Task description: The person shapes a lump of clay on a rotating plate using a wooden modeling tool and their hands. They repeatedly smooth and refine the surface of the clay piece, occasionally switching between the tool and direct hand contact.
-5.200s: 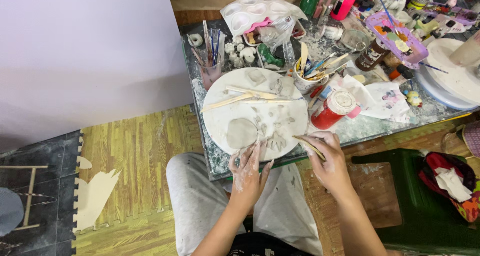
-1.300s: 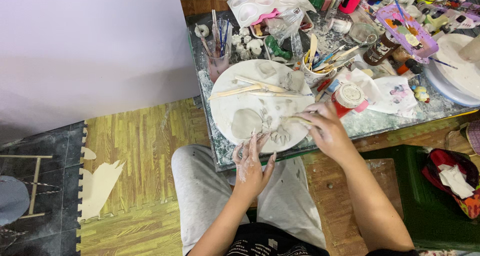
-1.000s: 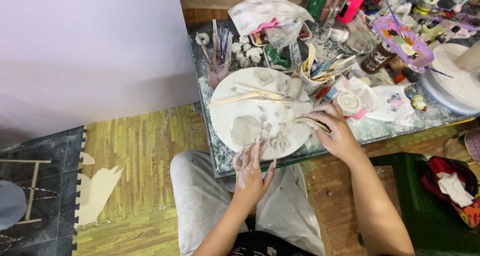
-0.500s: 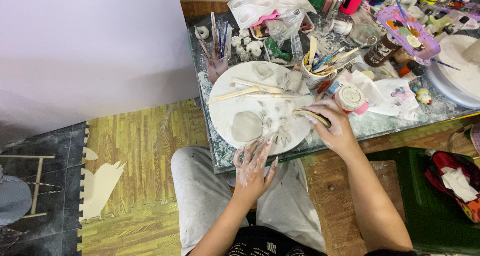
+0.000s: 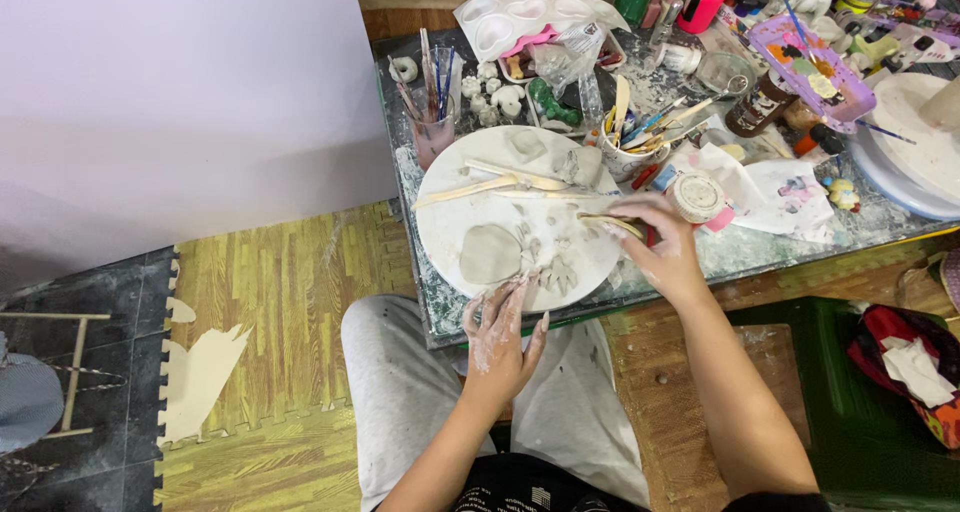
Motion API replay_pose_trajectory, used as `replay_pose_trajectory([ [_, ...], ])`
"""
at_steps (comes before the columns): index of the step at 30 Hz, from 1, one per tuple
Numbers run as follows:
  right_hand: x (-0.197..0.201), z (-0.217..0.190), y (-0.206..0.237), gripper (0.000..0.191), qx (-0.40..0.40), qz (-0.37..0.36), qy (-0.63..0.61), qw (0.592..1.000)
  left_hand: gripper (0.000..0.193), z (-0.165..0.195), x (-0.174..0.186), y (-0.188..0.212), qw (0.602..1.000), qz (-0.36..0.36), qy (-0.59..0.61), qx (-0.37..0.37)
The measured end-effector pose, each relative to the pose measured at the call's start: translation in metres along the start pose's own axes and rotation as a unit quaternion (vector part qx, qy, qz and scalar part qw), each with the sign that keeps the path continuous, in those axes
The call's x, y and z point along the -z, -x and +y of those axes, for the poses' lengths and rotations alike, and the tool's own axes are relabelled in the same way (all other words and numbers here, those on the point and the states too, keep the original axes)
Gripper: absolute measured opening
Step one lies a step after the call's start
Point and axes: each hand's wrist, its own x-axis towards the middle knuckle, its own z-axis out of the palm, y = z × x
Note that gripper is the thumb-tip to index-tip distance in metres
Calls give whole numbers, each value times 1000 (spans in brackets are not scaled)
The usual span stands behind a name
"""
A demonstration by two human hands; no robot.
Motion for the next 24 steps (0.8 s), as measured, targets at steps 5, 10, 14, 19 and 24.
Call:
replay_pose_trajectory([
  [5,5,-2,-17,42,63,-137,121,981,62,-2,2,0,999,-18,17,22],
  [10,9,2,-24,37,44,-178,149,972,64,-3,2,0,1000,-4,19,3],
  [14,7,-5,-31,41,46,-145,134,979,65,-2,2,0,1000,-10,25,13],
  [19,-5,-28,-57,35,55,-124,162,977,64,0,1,0,999,-10,35,19],
  [24,-32,-47,-91,32,92,-140,151,974,63,2,1,-2,999,-13,39,26],
])
